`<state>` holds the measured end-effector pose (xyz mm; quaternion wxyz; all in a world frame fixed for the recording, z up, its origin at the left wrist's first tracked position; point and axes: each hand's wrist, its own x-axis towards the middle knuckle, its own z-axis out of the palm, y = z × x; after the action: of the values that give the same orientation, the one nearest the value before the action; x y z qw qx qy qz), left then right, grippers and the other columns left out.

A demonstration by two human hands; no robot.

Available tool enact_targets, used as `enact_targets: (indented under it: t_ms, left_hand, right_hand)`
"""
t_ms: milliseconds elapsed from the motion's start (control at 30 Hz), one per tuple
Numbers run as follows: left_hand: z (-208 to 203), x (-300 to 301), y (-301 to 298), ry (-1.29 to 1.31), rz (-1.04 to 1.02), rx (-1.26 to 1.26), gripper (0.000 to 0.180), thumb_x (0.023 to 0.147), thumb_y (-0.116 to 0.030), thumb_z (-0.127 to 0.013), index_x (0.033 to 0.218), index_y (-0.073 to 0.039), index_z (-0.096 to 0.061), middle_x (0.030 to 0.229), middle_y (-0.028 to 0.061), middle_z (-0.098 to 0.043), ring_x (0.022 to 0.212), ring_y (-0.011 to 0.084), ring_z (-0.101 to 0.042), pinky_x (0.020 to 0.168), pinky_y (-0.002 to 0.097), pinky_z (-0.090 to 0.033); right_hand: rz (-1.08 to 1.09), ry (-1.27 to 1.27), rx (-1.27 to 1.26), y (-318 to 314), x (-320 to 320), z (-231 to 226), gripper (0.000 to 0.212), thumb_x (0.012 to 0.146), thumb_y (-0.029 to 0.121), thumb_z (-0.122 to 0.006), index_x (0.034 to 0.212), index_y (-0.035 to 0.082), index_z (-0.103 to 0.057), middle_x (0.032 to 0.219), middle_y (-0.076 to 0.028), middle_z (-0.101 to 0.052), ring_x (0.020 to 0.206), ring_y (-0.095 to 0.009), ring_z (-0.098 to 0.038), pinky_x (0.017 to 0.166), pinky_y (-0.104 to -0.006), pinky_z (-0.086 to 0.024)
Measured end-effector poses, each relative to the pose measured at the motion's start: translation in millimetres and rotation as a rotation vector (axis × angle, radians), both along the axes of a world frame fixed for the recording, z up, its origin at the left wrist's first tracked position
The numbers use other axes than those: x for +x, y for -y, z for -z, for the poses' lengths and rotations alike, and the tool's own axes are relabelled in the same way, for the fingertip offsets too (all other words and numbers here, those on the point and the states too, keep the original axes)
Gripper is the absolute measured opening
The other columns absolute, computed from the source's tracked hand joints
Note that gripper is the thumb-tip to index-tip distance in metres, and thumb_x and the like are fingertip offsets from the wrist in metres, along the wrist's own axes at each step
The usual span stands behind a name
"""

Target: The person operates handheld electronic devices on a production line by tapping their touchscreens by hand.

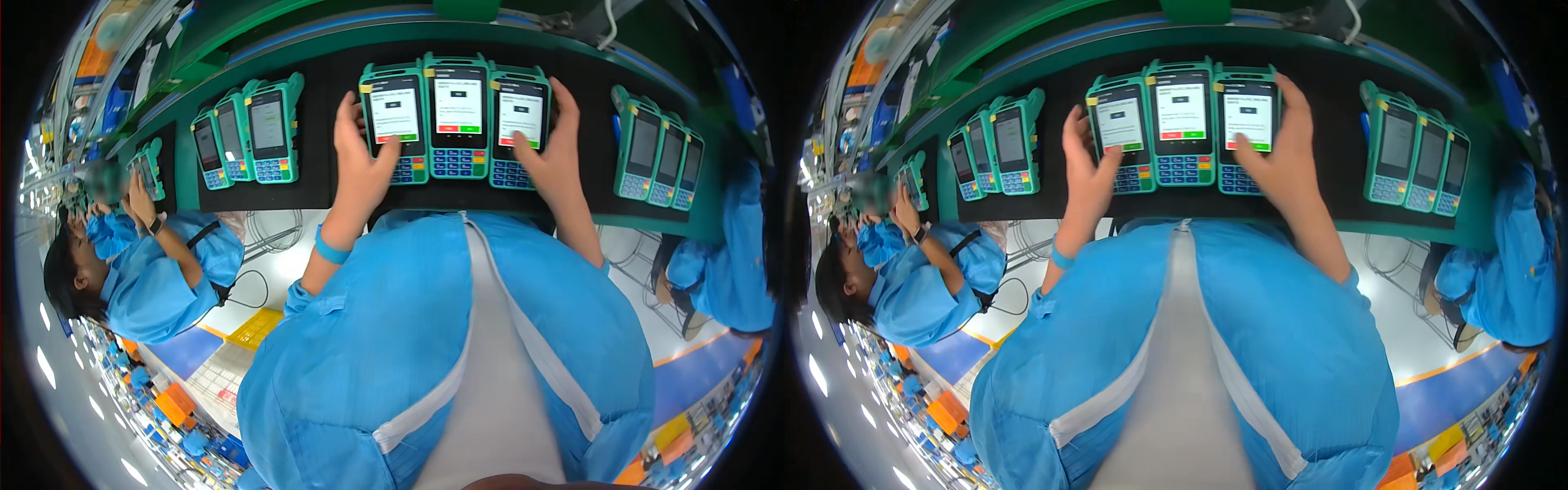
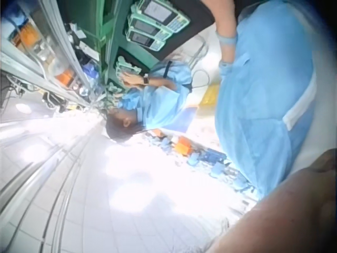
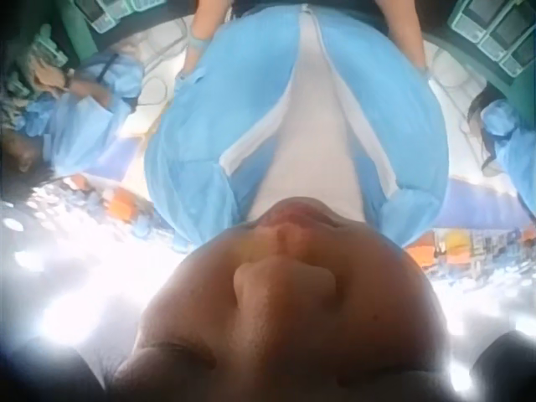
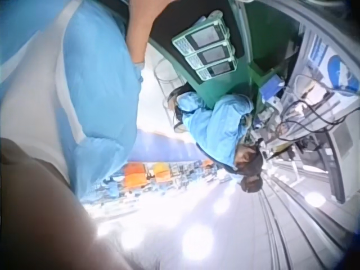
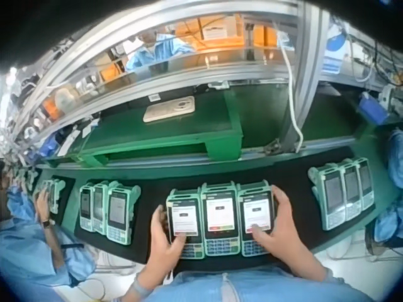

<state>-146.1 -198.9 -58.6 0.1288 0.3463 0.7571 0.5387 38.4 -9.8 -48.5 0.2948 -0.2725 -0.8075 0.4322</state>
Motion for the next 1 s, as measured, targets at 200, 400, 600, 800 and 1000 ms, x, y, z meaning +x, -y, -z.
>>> enact_targets:
  t_ms: [200, 400, 600, 800, 1000]
  left_hand:
    - [-5.6, -23.7, 32.1, -0.25, -0.146, -0.002, 0.045, 0.082, -0.007, -0.055, 0.126, 0.0, -0.046, 0.122, 0.0142, -0.051, 0.109, 0.0252, -0.05, 0.093, 0.0363, -0.04]
    - [-0.1, -132.6, 129.8, -0.495, -0.577, -0.15, 0.035, 0.088, -0.01, -0.055, 0.121, 0.002, -0.052, 0.116, 0.0176, -0.054, 0.107, 0.027, -0.052, 0.092, 0.0361, -0.041]
    - [30.5, -275.7, 262.8, -0.583, -0.777, -0.576, 0.043, 0.087, -0.026, -0.051, 0.115, 0.007, -0.058, 0.114, 0.0265, -0.059, 0.108, 0.0391, -0.054, 0.094, 0.0417, -0.04]
    - [74.4, -351.9, 308.2, -0.44, -0.707, -0.883, 0.045, 0.089, -0.035, -0.05, 0.119, -0.002, -0.058, 0.115, 0.0238, -0.059, 0.112, 0.038, -0.053, 0.095, 0.0409, -0.04]
    - [79.1, -390.5, 298.4, -0.437, -0.469, -0.686, 0.044, 0.086, -0.031, -0.057, 0.116, 0.001, -0.058, 0.103, 0.0223, -0.064, 0.094, 0.0368, -0.062, 0.082, 0.04, -0.047]
  right_hand:
    - [0.141, 0.272, 0.438, 18.0, -26.1, -12.2, 0.088, 0.068, 0.037, -0.075, 0.141, 0.015, -0.03, 0.138, -0.032, -0.027, 0.127, -0.046, -0.032, 0.099, -0.0489, -0.036]
    - [0.046, 0.165, 0.289, -0.6, -5.6, -19.2, 0.081, 0.073, 0.02, -0.067, 0.143, 0.014, -0.027, 0.14, -0.024, -0.031, 0.125, -0.041, -0.037, 0.102, -0.0459, -0.035]
    - [-0.245, -0.047, -0.24, -15.1, 16.6, -15.9, 0.084, 0.071, 0.004, -0.054, 0.146, 0.008, -0.014, 0.149, -0.018, -0.024, 0.139, -0.032, -0.022, 0.113, -0.046, -0.019]
    - [-0.224, -0.184, -0.198, -20.9, 18.0, -5.3, 0.083, 0.07, -0.002, -0.051, 0.145, 0.01, -0.017, 0.144, -0.019, -0.03, 0.136, -0.032, -0.03, 0.111, -0.0439, -0.026]
    - [-0.182, -0.207, -0.203, -25.6, 34.4, -5.4, 0.082, 0.071, -0.006, -0.048, 0.145, 0.009, -0.016, 0.143, -0.02, -0.032, 0.136, -0.032, -0.029, 0.111, -0.0436, -0.026]
